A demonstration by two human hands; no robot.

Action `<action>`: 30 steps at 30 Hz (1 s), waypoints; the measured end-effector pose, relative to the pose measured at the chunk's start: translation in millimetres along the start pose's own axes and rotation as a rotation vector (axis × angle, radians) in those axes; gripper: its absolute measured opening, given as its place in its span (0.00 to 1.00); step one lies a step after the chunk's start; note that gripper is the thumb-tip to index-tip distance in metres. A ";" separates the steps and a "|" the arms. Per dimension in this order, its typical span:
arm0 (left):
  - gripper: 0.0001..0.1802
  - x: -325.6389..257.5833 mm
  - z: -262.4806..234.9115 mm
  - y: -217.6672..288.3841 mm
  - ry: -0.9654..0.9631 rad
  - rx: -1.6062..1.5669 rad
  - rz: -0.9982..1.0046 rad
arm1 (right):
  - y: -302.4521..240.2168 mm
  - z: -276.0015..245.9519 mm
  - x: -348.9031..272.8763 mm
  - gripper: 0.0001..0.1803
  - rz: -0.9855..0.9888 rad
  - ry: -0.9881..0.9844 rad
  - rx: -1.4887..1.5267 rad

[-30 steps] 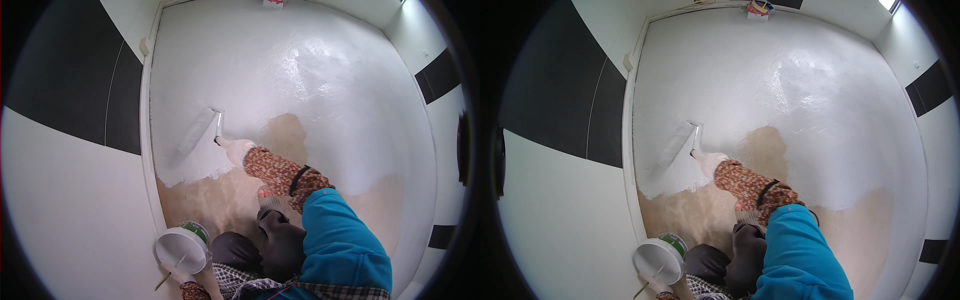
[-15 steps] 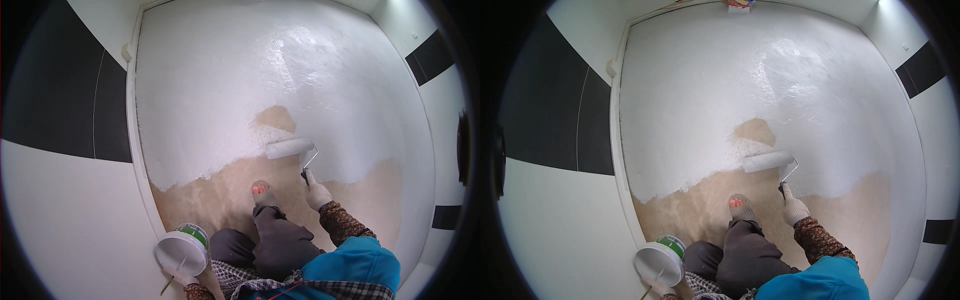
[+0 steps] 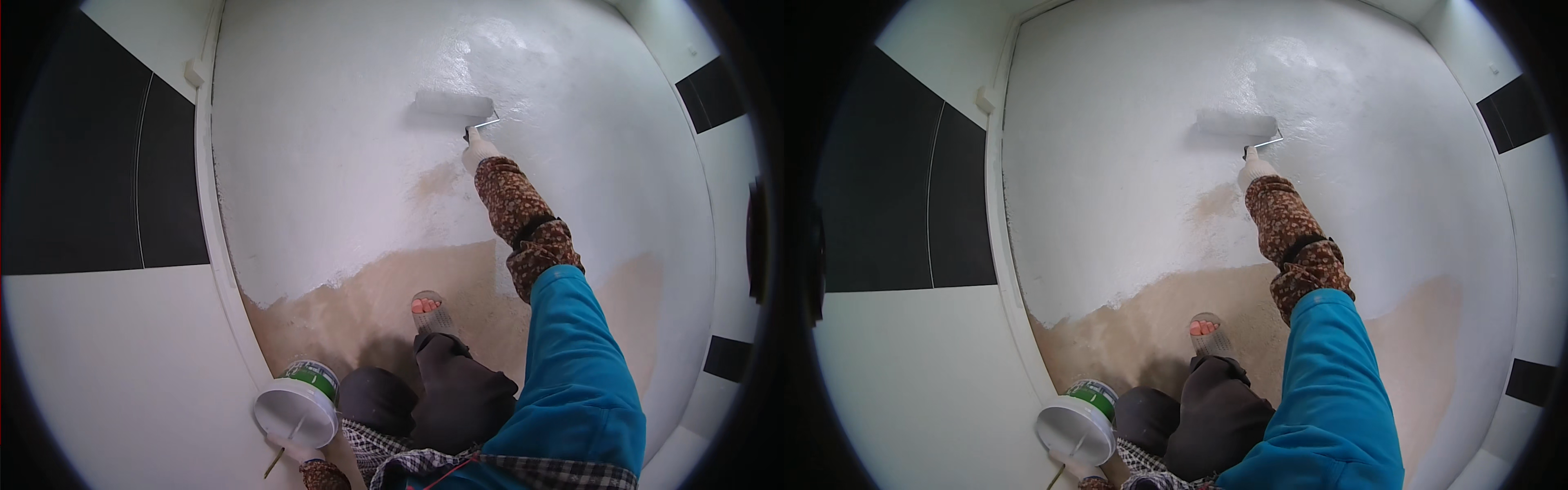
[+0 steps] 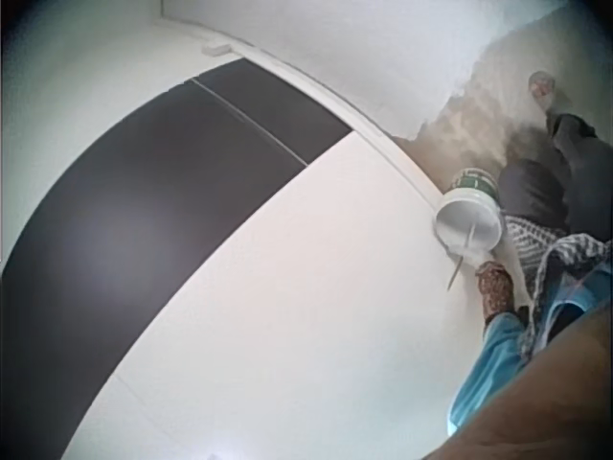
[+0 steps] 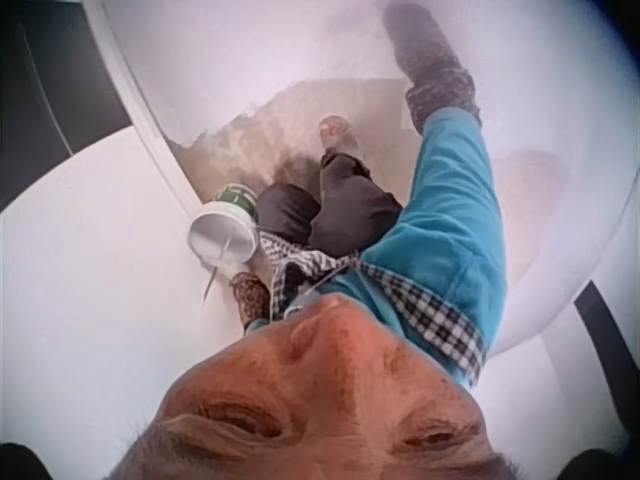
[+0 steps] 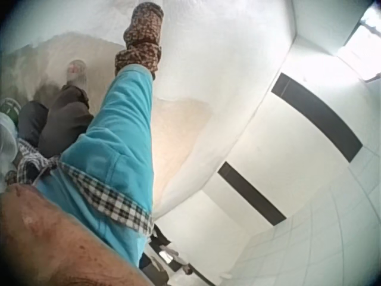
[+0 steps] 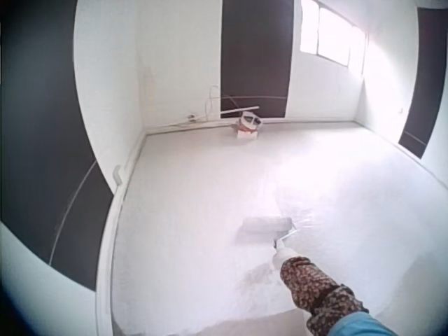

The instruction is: Apply white paint to the floor using a paint roller.

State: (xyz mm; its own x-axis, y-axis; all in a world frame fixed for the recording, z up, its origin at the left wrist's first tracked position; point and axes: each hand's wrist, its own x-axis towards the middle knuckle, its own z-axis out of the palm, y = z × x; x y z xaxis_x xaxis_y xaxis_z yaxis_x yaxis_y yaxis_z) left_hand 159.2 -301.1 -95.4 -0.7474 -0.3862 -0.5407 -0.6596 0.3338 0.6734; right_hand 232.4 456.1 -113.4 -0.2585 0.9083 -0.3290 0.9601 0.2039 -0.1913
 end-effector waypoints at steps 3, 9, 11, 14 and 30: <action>0.50 -1.5 1.9 -0.3 -0.045 -0.202 -0.021 | 14.2 -1.2 -61.2 0.33 0.018 -0.080 -0.042; 0.51 -8.4 5.9 3.1 -0.113 -0.211 0.015 | 50.7 3.5 -231.6 0.43 0.087 -0.334 -0.134; 0.52 -9.7 5.8 6.0 -0.098 -0.171 -0.015 | 60.4 1.4 -276.5 0.42 0.179 -0.441 -0.128; 0.51 -11.3 3.8 9.8 -0.077 -0.133 0.003 | 76.8 -0.9 -338.1 0.43 0.154 -0.436 -0.105; 0.54 -25.7 9.5 23.0 0.010 -0.123 -0.025 | 54.7 50.4 -217.5 0.30 0.237 -0.177 0.260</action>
State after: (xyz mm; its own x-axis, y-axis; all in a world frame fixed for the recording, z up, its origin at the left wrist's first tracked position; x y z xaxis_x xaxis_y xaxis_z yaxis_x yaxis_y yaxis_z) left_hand 162.5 -275.3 -70.8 -0.7295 -0.4016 -0.5536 -0.6629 0.2161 0.7168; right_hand 335.8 251.3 -98.9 -0.0693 0.8373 -0.5423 0.9422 -0.1238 -0.3115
